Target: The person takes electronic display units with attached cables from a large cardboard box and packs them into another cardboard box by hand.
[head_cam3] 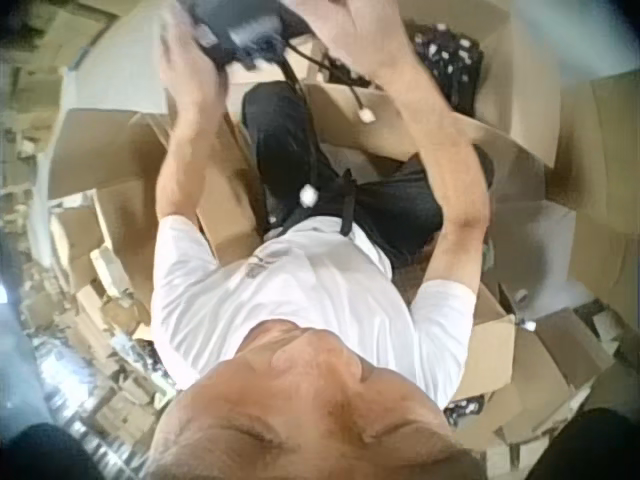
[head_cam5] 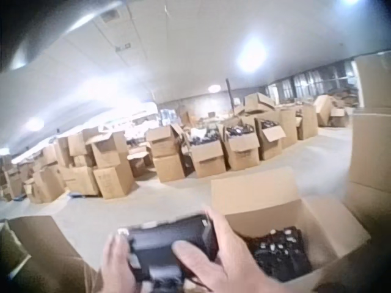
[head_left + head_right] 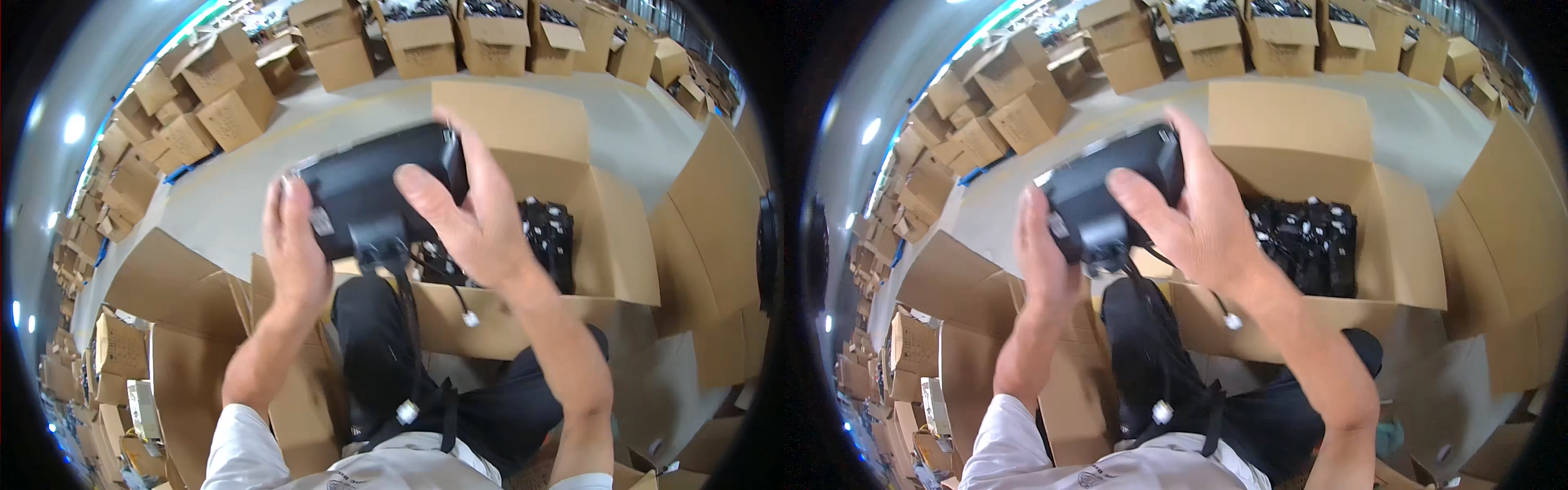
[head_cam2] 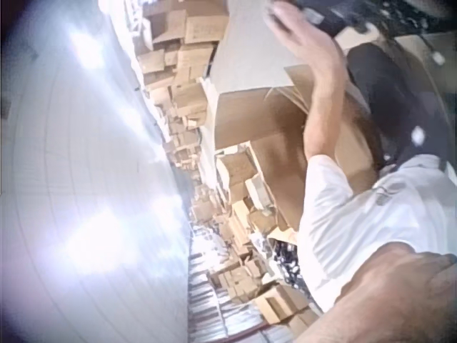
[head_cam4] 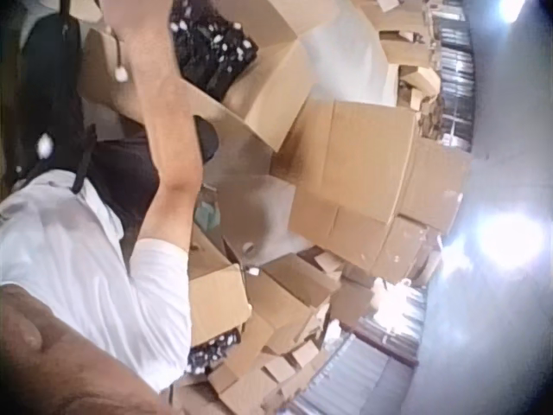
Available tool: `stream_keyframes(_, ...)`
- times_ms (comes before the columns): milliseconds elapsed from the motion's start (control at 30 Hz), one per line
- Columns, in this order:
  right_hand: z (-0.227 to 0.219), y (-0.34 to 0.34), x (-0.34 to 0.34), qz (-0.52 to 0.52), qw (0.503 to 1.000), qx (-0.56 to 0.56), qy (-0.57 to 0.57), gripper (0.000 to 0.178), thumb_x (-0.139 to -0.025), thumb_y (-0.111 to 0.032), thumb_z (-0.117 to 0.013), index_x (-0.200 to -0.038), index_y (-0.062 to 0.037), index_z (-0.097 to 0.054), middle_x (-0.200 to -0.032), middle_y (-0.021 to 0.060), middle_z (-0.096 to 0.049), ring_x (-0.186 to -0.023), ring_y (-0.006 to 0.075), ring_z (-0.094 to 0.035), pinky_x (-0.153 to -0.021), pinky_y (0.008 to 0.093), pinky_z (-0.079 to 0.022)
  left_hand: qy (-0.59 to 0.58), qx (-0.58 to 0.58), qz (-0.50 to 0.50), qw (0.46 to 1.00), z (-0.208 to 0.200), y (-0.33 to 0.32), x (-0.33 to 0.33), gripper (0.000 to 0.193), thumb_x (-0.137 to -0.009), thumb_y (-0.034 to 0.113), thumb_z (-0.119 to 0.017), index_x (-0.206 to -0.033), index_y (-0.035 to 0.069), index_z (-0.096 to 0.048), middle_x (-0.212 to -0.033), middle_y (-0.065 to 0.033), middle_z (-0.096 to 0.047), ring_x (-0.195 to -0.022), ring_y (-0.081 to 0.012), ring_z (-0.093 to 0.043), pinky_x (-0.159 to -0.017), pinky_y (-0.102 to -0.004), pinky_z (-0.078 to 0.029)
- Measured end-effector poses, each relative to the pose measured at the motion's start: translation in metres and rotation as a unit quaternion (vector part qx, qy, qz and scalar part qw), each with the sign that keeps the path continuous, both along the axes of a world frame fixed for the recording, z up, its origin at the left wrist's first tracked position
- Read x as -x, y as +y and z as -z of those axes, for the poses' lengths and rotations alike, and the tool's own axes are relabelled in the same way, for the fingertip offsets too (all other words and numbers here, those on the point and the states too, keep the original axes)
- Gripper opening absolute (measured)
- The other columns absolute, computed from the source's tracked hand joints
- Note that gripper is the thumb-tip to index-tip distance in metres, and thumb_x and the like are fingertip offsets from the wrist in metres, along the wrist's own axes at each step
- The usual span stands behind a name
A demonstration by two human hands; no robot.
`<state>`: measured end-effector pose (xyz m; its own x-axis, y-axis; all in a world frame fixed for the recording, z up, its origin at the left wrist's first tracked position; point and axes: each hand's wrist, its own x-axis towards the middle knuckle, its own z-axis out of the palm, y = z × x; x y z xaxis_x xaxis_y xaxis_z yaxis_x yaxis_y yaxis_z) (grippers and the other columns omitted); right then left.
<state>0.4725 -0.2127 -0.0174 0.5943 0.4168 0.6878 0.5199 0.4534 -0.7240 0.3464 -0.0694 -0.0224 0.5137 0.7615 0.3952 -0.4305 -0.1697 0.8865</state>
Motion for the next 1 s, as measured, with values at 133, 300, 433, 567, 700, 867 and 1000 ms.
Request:
stream_keyframes(133, -0.045, -0.025, -0.047, -0.113, 0.992, 0.040, -0.048, 0.060, -0.091, -0.026, -0.077, -0.134, 0.0025, -0.048, -0.112, 0.0070, -0.063, -0.103, 0.0132, -0.060, -0.092, 0.0293, -0.050, -0.075, -0.109, 0.100, 0.986, -0.025, 0.003, -0.035, 0.048, -0.109, 0.038, -0.039, -0.137, -0.001, -0.045, -0.119, -0.0095, -0.060, -0.111, -0.0154, -0.059, -0.095, -0.0308, -0.050)
stream_keyframes(300, -0.058, -0.040, -0.096, 0.179, 0.869, 0.039, -0.460, 0.052, -0.098, -0.029, -0.066, -0.128, 0.0046, -0.041, -0.106, 0.0178, -0.063, -0.085, 0.0212, -0.068, -0.070, 0.0281, -0.060, 0.012, -0.204, 0.140, 0.969, 0.024, 0.012, -0.084, 0.063, -0.108, 0.044, -0.039, -0.147, -0.004, -0.032, -0.136, -0.0184, -0.051, -0.122, -0.0257, -0.057, -0.102, -0.0382, -0.047)
stream_keyframes(433, -0.002, -0.089, -0.127, 0.193, 0.807, 0.380, -0.408, 0.057, -0.075, -0.009, -0.079, -0.126, -0.0023, -0.052, -0.111, 0.0210, -0.062, -0.103, 0.0432, -0.060, -0.084, 0.0451, -0.050, 0.161, -0.227, 0.096, 0.956, 0.089, 0.024, -0.076, 0.053, -0.108, 0.034, -0.043, -0.144, -0.004, -0.038, -0.137, -0.0177, -0.053, -0.122, -0.0271, -0.057, -0.103, -0.0387, -0.045)
stream_keyframes(567, 0.078, -0.108, -0.149, 0.101, 0.788, 0.580, -0.178, 0.058, -0.076, -0.012, -0.079, -0.124, 0.0001, -0.049, -0.110, 0.0221, -0.062, -0.105, 0.0447, -0.059, -0.089, 0.0467, -0.049, 0.217, -0.272, 0.081, 0.934, 0.142, 0.045, -0.067, 0.046, -0.106, 0.026, -0.050, -0.139, -0.005, -0.045, -0.133, -0.0170, -0.056, -0.119, -0.0250, -0.059, -0.101, -0.0378, -0.046)
stream_keyframes(700, 0.222, -0.118, -0.186, -0.010, 0.747, 0.579, 0.326, 0.051, -0.079, -0.019, -0.083, -0.115, 0.0064, -0.057, -0.111, 0.0158, -0.066, -0.100, 0.0224, -0.062, -0.092, 0.0368, -0.050, 0.205, -0.375, -0.001, 0.904, 0.138, 0.048, -0.075, 0.038, -0.095, 0.015, -0.068, -0.126, -0.003, -0.057, -0.121, -0.0184, -0.061, -0.109, -0.0281, -0.062, -0.091, -0.0379, -0.051)
stream_keyframes(867, 0.345, -0.136, -0.181, -0.115, 0.605, 0.539, 0.575, 0.034, -0.091, -0.013, -0.074, -0.122, -0.0021, -0.065, -0.112, 0.0094, -0.069, -0.102, 0.0221, -0.064, -0.092, 0.0376, -0.050, 0.184, -0.458, 0.048, 0.868, 0.135, 0.041, -0.078, 0.048, -0.081, 0.007, -0.077, -0.125, -0.002, -0.058, -0.119, -0.0196, -0.061, -0.105, -0.0343, -0.062, -0.089, -0.0399, -0.052)
stream_keyframes(1000, 0.359, -0.132, -0.177, -0.160, 0.615, 0.556, 0.536, 0.032, -0.092, -0.017, -0.072, -0.120, -0.0024, -0.064, -0.108, 0.0071, -0.067, -0.098, 0.0201, -0.061, -0.087, 0.0355, -0.049, 0.176, -0.459, 0.029, 0.870, 0.136, 0.048, -0.064, 0.056, -0.073, 0.005, -0.081, -0.125, 0.000, -0.060, -0.118, -0.0175, -0.063, -0.104, -0.0331, -0.063, -0.087, -0.0402, -0.053)
